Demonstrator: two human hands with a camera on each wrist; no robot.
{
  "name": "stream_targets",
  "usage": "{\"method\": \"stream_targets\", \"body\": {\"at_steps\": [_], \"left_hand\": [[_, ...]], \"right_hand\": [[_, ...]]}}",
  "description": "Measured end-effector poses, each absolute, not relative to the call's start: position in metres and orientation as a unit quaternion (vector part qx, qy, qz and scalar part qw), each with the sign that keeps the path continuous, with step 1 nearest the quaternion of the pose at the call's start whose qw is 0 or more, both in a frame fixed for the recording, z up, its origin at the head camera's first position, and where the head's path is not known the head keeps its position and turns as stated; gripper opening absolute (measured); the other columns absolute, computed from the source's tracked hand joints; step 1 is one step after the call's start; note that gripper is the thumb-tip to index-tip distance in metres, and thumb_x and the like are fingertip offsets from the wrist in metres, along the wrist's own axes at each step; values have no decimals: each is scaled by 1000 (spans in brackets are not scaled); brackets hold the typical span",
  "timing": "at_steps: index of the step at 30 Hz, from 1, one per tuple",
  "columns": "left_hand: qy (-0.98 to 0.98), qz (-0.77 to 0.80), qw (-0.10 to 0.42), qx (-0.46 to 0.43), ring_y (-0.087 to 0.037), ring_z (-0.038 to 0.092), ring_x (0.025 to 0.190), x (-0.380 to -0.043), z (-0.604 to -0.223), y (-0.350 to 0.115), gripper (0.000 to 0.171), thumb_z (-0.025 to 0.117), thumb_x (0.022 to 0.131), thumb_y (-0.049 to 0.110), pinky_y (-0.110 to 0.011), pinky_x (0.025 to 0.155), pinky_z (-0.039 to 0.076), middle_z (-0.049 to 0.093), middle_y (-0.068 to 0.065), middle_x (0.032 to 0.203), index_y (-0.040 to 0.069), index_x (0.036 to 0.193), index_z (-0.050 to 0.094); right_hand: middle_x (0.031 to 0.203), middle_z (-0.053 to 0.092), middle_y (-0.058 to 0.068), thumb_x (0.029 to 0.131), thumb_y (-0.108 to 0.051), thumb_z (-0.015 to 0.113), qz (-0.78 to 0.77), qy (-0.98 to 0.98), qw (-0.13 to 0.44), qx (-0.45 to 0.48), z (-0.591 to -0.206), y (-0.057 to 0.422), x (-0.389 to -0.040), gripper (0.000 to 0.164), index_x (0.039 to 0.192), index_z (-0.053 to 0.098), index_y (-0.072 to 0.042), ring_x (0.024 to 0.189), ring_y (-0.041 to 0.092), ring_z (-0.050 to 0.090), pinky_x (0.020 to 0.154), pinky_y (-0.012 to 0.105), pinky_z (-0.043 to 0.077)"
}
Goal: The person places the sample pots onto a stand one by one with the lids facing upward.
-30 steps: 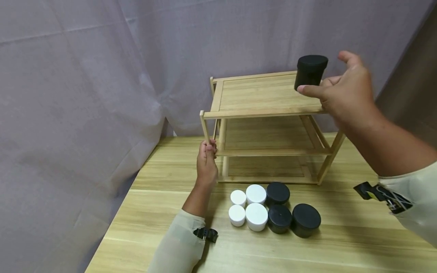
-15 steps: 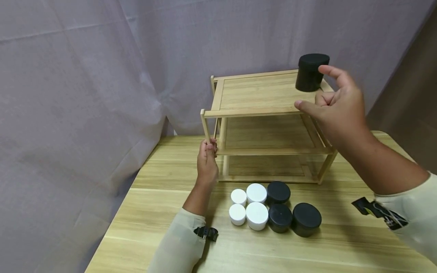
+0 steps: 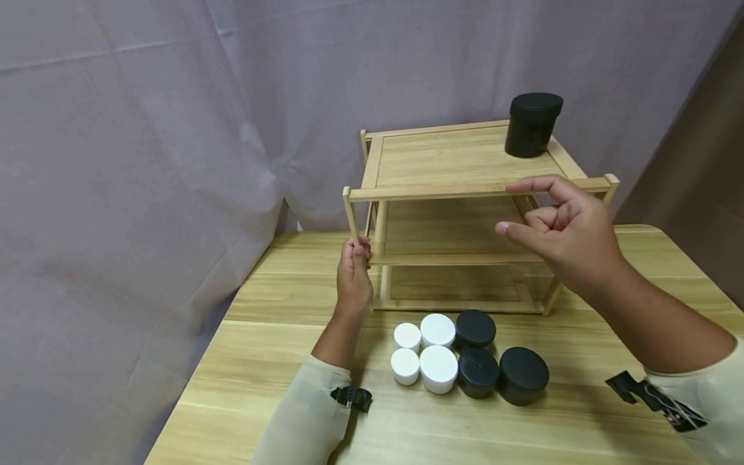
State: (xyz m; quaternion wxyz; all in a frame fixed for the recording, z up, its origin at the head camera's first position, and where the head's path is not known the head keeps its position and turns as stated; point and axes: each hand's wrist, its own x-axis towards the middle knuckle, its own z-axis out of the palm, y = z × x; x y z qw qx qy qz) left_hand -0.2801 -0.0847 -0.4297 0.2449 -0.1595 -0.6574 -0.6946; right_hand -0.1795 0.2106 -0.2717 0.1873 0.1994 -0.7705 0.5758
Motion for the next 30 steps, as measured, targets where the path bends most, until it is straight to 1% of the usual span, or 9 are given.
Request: {"method": "stream_targets", "body": {"at_steps": [4, 7, 13, 16, 19, 21, 24, 26, 30], "left_hand": [[-658, -695, 245, -157, -12, 48, 90, -281, -430, -84, 78, 36, 102, 59, -25, 82, 40, 50, -7, 95, -13, 126, 55], [-662, -692, 241, -156, -13, 49, 92, -281, -429, -84, 78, 36, 102, 58, -25, 83, 40, 50, -6, 95, -14, 127, 54], [-668, -688, 235, -157, -14, 48, 93, -279, -427, -84, 81, 35, 100, 62, -27, 84, 40, 48, -2, 96, -11, 127, 55], [-670, -687, 233, -156, -14, 48, 93, -279, -427, -84, 82, 35, 99, 64, -28, 85, 40, 48, -1, 96, -10, 128, 55], [-671, -687, 235, -153, -14, 48, 93, -279, -426, -85, 85, 35, 98, 66, -27, 84, 40, 48, -1, 96, -10, 128, 55], [-670, -687, 238, -151, -14, 49, 93, -279, -427, -85, 87, 36, 97, 68, -26, 84, 40, 48, -1, 95, -11, 128, 55], [-670, -688, 236, -150, -14, 49, 93, -279, -427, -85, 88, 36, 97, 69, -27, 84, 40, 48, 0, 96, -11, 128, 55], [-670, -688, 234, -151, -14, 49, 94, -279, -427, -85, 87, 36, 97, 69, -28, 85, 40, 48, 1, 96, -11, 128, 55], [-670, -687, 237, -154, -14, 49, 93, -278, -428, -85, 84, 35, 99, 66, -28, 85, 40, 48, -1, 96, -10, 128, 55]], "right_hand": [[55, 26, 0, 95, 11, 76, 573, -768, 164, 234, -282, 213, -173, 45, 132, 67, -13, 47, 24, 17, 41, 40, 16], [56, 26, 1, 95, 13, 75, 570, -769, 148, 248, -290, 217, -169, 45, 131, 67, -11, 46, 24, 17, 41, 39, 18], [59, 26, 2, 95, 13, 76, 555, -789, 125, 234, -306, 228, -165, 46, 131, 68, -13, 48, 25, 19, 46, 36, 28], [61, 26, 3, 95, 11, 77, 541, -803, 108, 226, -313, 235, -164, 45, 131, 68, -15, 49, 25, 19, 45, 37, 28], [62, 24, 4, 96, 8, 77, 528, -814, 83, 227, -320, 242, -164, 42, 130, 67, -14, 48, 26, 18, 44, 37, 27], [62, 24, 5, 98, 6, 77, 521, -820, 62, 227, -325, 247, -164, 39, 129, 66, -15, 48, 26, 18, 47, 33, 34], [63, 24, 5, 99, 3, 76, 516, -827, 38, 220, -336, 254, -163, 35, 127, 66, -16, 49, 26, 17, 52, 32, 41], [63, 24, 5, 100, 1, 76, 518, -828, 25, 211, -343, 258, -162, 34, 126, 66, -18, 49, 26, 17, 52, 32, 40], [65, 23, 5, 102, 4, 72, 546, -810, 6, 215, -353, 266, -163, 32, 126, 67, -17, 52, 26, 18, 48, 37, 31]]}}
